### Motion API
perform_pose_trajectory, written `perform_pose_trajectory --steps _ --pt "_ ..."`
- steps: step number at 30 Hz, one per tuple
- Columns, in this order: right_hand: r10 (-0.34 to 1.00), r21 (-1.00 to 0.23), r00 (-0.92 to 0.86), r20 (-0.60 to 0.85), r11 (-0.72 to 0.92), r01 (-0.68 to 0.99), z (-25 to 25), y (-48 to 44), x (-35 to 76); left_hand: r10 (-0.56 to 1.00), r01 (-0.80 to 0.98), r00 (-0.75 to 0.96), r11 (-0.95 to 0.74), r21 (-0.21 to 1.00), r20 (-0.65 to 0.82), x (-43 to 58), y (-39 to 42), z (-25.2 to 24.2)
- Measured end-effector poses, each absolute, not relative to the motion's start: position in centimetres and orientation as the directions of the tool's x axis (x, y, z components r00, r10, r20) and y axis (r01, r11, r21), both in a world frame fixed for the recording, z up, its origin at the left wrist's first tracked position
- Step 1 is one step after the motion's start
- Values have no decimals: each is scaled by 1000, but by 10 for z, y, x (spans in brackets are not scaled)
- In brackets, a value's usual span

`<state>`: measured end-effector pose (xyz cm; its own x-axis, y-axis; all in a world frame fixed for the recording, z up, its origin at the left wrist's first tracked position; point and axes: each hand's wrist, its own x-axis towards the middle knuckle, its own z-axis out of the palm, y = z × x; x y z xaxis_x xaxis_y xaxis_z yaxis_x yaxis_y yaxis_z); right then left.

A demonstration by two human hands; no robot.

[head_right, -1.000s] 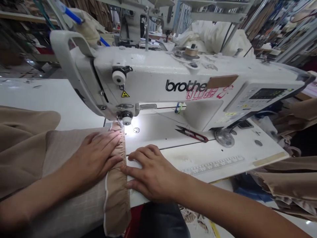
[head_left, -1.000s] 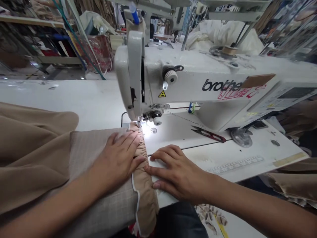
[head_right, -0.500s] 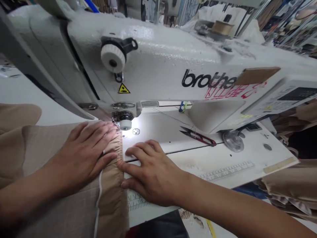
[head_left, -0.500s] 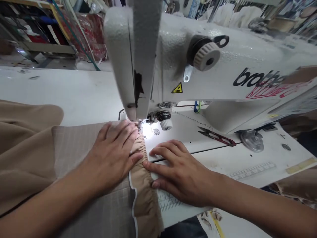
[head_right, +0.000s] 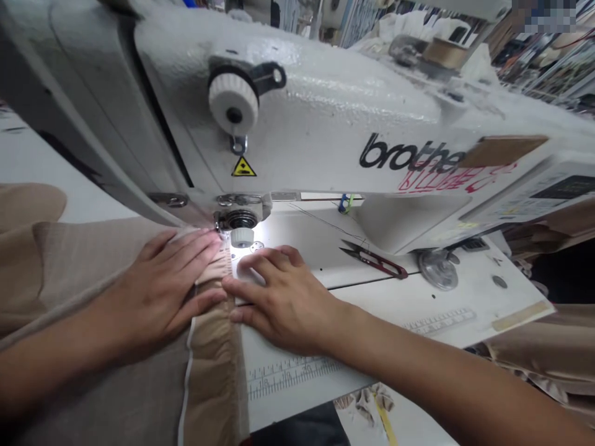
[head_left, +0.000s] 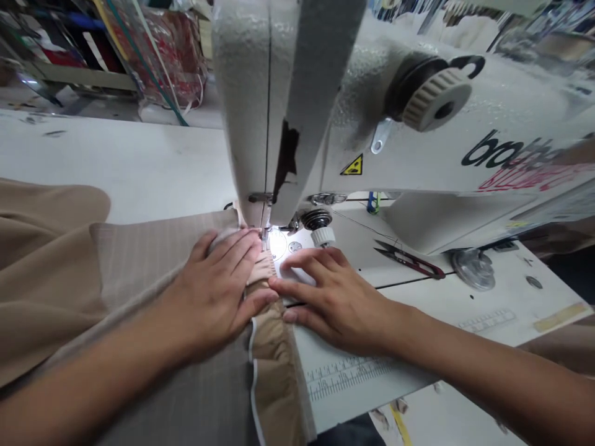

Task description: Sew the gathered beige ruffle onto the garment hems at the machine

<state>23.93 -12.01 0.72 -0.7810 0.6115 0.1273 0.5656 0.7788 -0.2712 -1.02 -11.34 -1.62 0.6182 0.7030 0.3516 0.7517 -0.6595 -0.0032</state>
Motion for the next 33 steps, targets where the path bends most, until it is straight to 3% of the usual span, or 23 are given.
perform_pose_trajectory --steps 8,13,17,19,21,23,26,28,33 --pt "628 -260 -771 108 766 588 9 -120 237 764 777 615 -630 19 197 -18 -111 0" --pt "642 -427 -746 176 733 529 12 -173 250 867 900 368 -423 104 337 -64 -176 9" --pt "677 -502 -683 273 706 499 6 -221 250 915 928 357 -370 37 186 -101 -183 6" --pt "714 -600 -618 330 663 447 4 -248 253 903 924 372 -382 6 214 -103 -188 12" --pt "773 -742 -549 318 563 363 -3 -277 261 891 939 317 -343 23 326 -96 -210 23" --pt "849 -863 -501 167 371 342 -20 -300 270 882 960 169 -248 129 439 -87 -245 33" --pt "930 -942 -357 -87 40 334 -61 -311 266 872 965 -14 -117 235 490 -83 -287 38" --pt "942 -973 -300 -151 -88 214 -88 -303 248 897 980 -21 -69 186 441 -86 -289 36" --pt "856 -959 -454 -247 -284 -15 -113 -291 192 989 993 -102 95 71 110 -103 -238 28"
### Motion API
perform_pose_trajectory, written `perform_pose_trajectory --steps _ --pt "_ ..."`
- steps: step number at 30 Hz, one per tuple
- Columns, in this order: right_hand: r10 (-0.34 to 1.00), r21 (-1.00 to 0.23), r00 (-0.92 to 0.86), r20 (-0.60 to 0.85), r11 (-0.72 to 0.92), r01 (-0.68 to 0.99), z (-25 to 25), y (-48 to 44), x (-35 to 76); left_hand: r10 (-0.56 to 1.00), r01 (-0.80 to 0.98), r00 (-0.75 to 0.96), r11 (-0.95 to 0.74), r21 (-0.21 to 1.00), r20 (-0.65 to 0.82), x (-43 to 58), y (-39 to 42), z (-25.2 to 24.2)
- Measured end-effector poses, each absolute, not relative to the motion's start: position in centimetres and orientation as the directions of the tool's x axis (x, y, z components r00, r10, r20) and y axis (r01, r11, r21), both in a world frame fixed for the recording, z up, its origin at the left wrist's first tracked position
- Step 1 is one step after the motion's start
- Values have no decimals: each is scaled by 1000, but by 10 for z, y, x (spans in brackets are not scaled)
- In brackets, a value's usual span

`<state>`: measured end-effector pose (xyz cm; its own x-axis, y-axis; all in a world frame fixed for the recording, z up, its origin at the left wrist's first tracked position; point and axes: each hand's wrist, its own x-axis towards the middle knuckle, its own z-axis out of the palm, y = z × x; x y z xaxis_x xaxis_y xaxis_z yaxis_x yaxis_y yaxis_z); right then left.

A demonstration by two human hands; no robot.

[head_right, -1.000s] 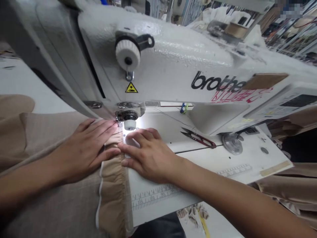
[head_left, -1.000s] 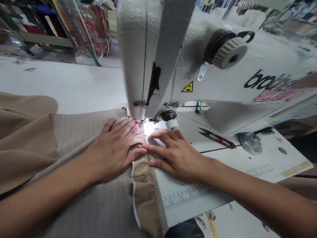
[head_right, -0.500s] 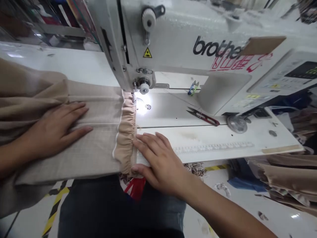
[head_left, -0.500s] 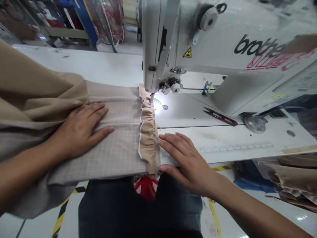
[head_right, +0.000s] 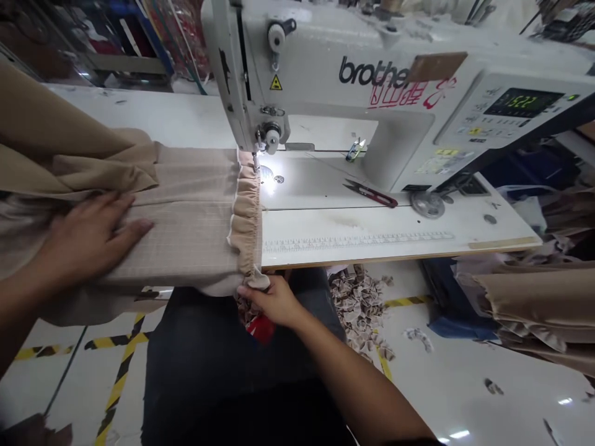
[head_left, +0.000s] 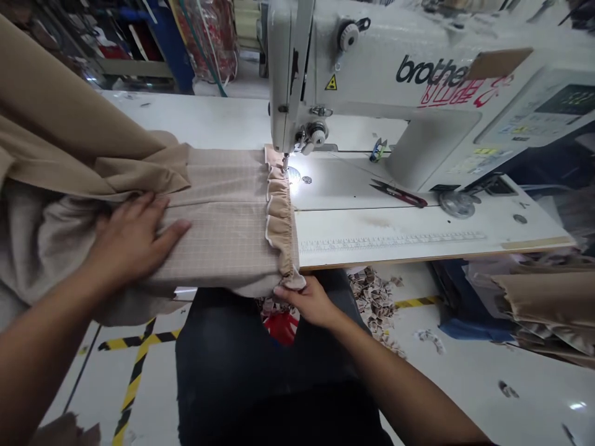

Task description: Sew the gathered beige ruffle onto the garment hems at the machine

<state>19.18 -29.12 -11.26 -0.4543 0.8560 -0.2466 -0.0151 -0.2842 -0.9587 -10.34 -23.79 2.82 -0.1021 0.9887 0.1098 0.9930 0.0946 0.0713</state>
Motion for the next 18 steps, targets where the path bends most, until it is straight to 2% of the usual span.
perform_pose_trajectory --steps 3,6,8,10,12,13,15,17,18 --pt "805 -923 -521 -284 -377 -81 -106 -310 186 992 998 -61 57 35 110 -114 -223 30" --pt "763 -878 -565 -313 -459 -133 -99 -334 199 956 997 -13 -8 73 291 -106 -247 32" --pt "750 -857 -578 -323 -490 -157 -96 -348 210 888 977 -98 -1 215 449 -86 -284 24" --pt "746 -840 -579 -331 -513 -180 -92 -361 218 874 873 -242 7 487 421 -56 -326 8" --pt "723 -786 -603 -337 -569 -243 -88 -372 222 994 588 -105 31 808 38 -21 -360 -17" --pt "696 -733 -634 -337 -617 -288 -87 -378 221 985 374 -22 165 913 -169 -3 -371 -29" --pt "603 -582 -732 -316 -733 -353 -83 -387 218 890 45 140 432 901 -434 29 -376 -50" --pt "503 -456 -819 -274 -818 -350 -80 -393 214 771 -235 302 630 740 -561 51 -368 -58" --pt "473 -439 -842 -260 -835 -334 -78 -395 213 730 -343 370 682 646 -575 58 -361 -58"
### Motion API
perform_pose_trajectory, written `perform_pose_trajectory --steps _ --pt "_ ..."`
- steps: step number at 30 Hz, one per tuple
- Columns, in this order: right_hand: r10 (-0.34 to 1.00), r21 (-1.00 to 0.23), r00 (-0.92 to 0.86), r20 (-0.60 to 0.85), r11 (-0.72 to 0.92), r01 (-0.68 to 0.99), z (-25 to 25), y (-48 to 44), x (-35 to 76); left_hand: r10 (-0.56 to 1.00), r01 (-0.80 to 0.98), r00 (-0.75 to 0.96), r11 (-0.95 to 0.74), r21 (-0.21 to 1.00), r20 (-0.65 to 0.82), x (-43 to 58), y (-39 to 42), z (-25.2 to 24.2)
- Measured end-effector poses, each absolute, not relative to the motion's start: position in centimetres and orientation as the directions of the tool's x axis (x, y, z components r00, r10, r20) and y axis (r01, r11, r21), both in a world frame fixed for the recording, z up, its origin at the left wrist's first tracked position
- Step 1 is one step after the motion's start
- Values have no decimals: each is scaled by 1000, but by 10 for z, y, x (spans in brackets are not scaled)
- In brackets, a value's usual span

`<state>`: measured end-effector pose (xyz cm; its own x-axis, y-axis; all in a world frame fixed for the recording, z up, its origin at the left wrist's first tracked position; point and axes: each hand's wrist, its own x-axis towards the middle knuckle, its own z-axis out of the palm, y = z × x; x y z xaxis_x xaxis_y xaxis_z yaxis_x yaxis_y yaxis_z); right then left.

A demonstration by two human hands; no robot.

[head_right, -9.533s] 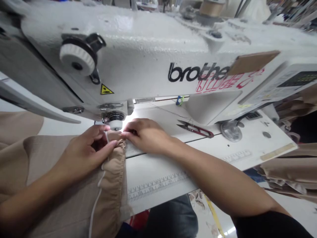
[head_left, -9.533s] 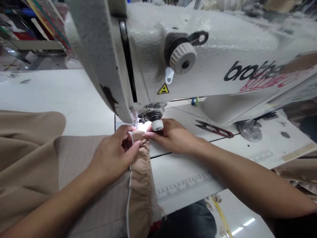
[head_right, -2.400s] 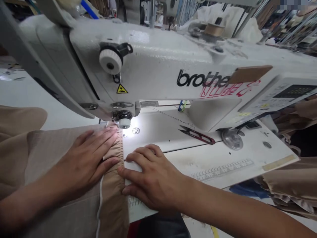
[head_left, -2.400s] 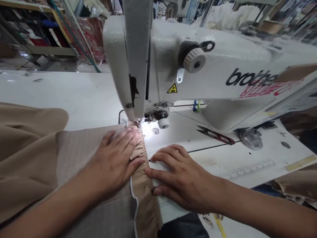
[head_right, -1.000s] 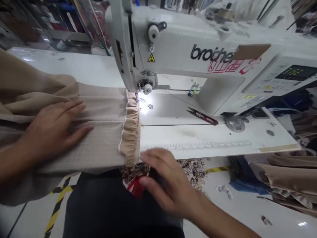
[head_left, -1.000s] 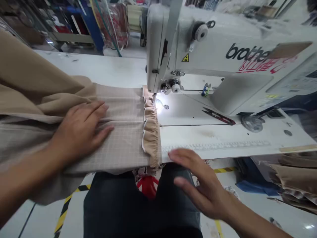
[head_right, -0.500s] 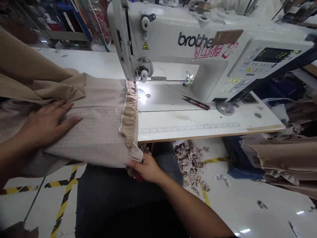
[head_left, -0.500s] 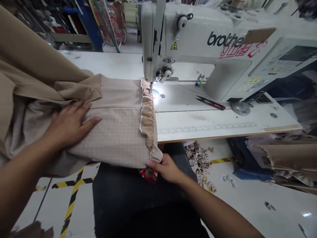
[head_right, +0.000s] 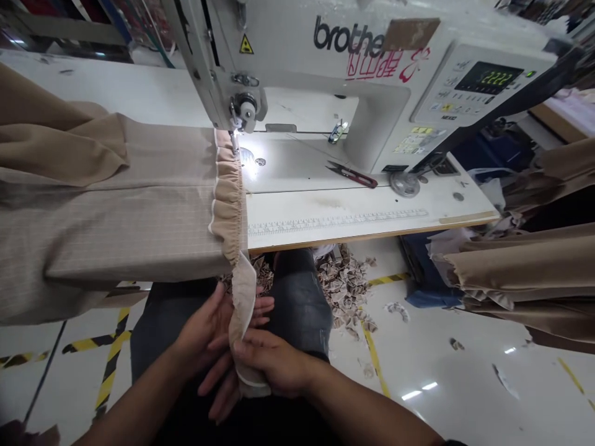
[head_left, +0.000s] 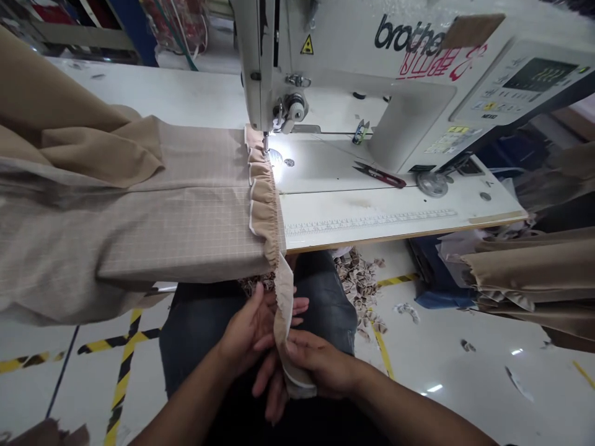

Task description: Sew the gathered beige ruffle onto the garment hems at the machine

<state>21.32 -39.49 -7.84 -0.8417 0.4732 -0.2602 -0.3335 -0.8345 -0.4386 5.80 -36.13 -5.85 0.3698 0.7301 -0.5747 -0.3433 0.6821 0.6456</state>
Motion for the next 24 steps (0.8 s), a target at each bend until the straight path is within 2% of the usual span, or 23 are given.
perform_pose_trajectory --steps 2,3,7,11,14,17,19,21,24 --pt "475 -497 -841 -259 -812 -306 -76 -396 215 688 -490 434 722 488 -582 63 -350 -53" --pt "497 -551 -824 -270 -782 -291 -75 -395 217 699 -518 410 707 481 -586 63 -347 -49" --pt "637 -726 -673 -376 -654 -213 -75 -392 230 766 -533 224 614 583 -603 55 -348 -38" --pt "731 -763 -476 -490 -623 -171 -72 -393 237 834 -500 17 484 718 -551 56 -358 -31" --pt "745 -799 -475 -469 -587 -133 -67 -394 239 875 -374 -102 408 833 -474 61 -366 -22" --pt "787 -874 -480 -387 -479 -80 -64 -392 241 885 -349 -150 369 861 -440 64 -371 -17" --pt "809 -917 -484 -335 -398 -30 -64 -390 241 856 -428 -99 423 799 -507 64 -371 -20" --pt "819 -944 -492 -296 -329 20 -64 -390 240 794 -497 44 544 676 -607 64 -368 -26" --pt "803 -959 -535 -263 -277 55 -61 -392 241 715 -500 216 666 553 -665 62 -360 -35"
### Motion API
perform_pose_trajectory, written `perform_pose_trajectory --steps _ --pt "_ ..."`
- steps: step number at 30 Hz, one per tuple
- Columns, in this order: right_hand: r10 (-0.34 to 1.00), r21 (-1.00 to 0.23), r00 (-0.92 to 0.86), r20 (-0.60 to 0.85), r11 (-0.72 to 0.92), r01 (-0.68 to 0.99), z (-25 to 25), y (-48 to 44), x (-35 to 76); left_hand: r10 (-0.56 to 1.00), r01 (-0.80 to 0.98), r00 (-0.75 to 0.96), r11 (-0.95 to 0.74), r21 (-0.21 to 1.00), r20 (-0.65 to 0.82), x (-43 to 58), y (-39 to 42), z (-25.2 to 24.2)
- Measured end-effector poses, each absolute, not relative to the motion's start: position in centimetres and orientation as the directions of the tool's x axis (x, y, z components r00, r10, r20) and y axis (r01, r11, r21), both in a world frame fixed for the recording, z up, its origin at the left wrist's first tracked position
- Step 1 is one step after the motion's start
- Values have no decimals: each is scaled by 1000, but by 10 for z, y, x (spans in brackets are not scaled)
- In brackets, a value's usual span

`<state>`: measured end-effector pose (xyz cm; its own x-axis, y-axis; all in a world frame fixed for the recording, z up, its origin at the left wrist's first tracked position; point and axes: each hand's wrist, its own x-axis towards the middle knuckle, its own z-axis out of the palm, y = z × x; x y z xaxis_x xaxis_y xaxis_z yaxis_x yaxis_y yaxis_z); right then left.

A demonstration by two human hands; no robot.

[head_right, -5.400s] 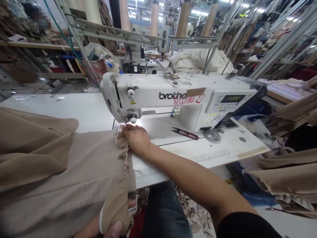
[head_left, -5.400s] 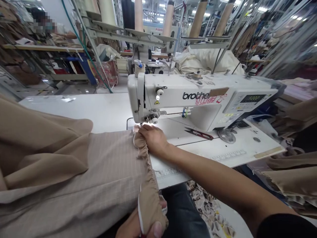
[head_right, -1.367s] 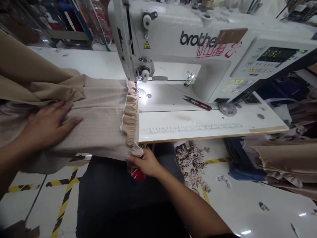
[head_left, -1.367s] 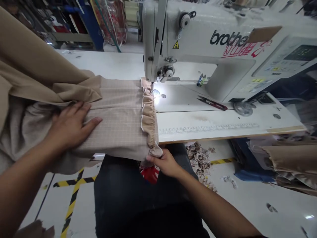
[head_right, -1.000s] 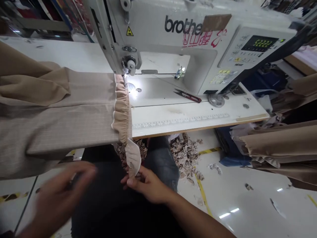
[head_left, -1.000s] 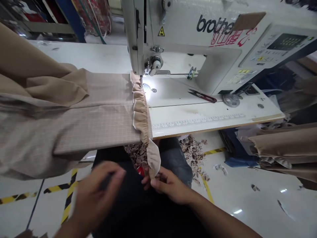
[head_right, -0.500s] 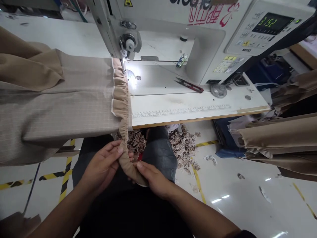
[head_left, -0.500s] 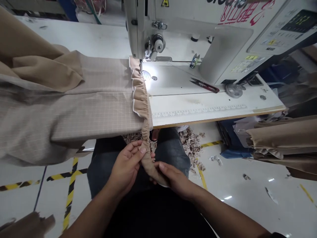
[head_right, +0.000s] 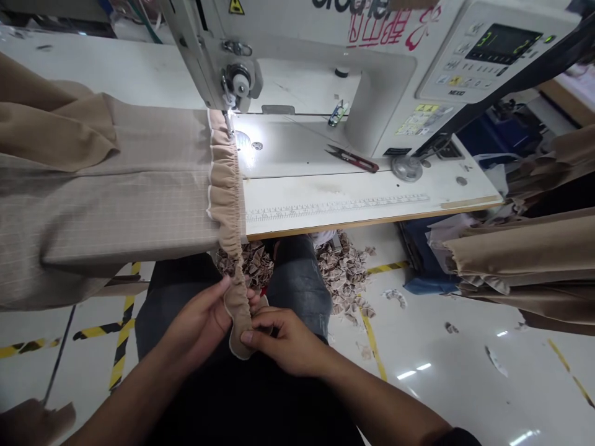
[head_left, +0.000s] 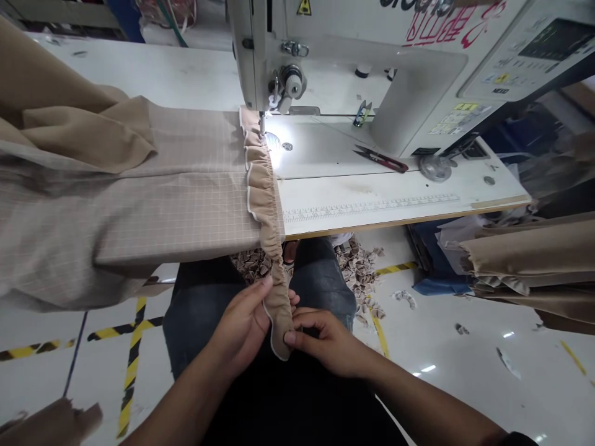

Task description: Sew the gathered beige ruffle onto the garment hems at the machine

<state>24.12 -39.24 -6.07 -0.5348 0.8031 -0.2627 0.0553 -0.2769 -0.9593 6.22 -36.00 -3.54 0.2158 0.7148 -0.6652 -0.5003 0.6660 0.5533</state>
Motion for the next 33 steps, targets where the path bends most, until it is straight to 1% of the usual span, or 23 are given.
perform_pose_trajectory --steps 2,4,6,9,11,14,20,23,26,28,29,30,31,32,33 --pt "772 -965 -584 -250 -250 84 -58 -393 245 724 -493 221 661 566 -653 60 -355 -37" --pt "752 -969 -613 -244 -215 122 -60 -388 250 762 -482 178 619 620 -622 58 -354 -36" --pt "801 -973 -553 -229 -199 115 -70 -374 251 801 -440 121 572 692 -586 56 -357 -35" --pt "909 -980 -371 -191 -195 28 -94 -336 238 837 -338 53 528 779 -544 56 -366 -39" --pt "922 -983 -351 -166 -184 -19 -107 -309 222 848 -281 27 514 810 -529 56 -373 -44" --pt "906 -978 -392 -157 -197 -64 -111 -293 205 846 -239 17 522 819 -534 55 -379 -52" --pt "865 -954 -461 -196 -278 -116 -96 -327 210 846 -247 55 526 814 -530 48 -374 -57" --pt "860 -951 -465 -211 -292 -107 -94 -333 215 846 -254 100 531 809 -524 49 -370 -54" --pt "852 -962 -482 -205 -265 -59 -81 -331 224 849 -247 120 528 812 -515 52 -369 -48" --pt "849 -980 -498 -175 -197 8 -62 -327 236 862 -227 106 506 832 -495 51 -370 -41" --pt "866 -990 -479 -141 -126 63 -50 -323 243 872 -205 93 489 848 -480 50 -370 -36" --pt "893 -991 -444 -74 -18 129 -37 -316 250 883 -174 74 469 866 -464 49 -370 -31" --pt "914 -971 -405 27 121 208 -25 -307 255 894 -135 52 447 884 -445 48 -370 -26" --pt "914 -917 -380 144 268 296 -13 -293 258 905 -90 38 425 901 -423 47 -370 -20" --pt "889 -835 -385 247 397 381 -3 -275 257 914 -42 42 404 914 -403 46 -369 -14"
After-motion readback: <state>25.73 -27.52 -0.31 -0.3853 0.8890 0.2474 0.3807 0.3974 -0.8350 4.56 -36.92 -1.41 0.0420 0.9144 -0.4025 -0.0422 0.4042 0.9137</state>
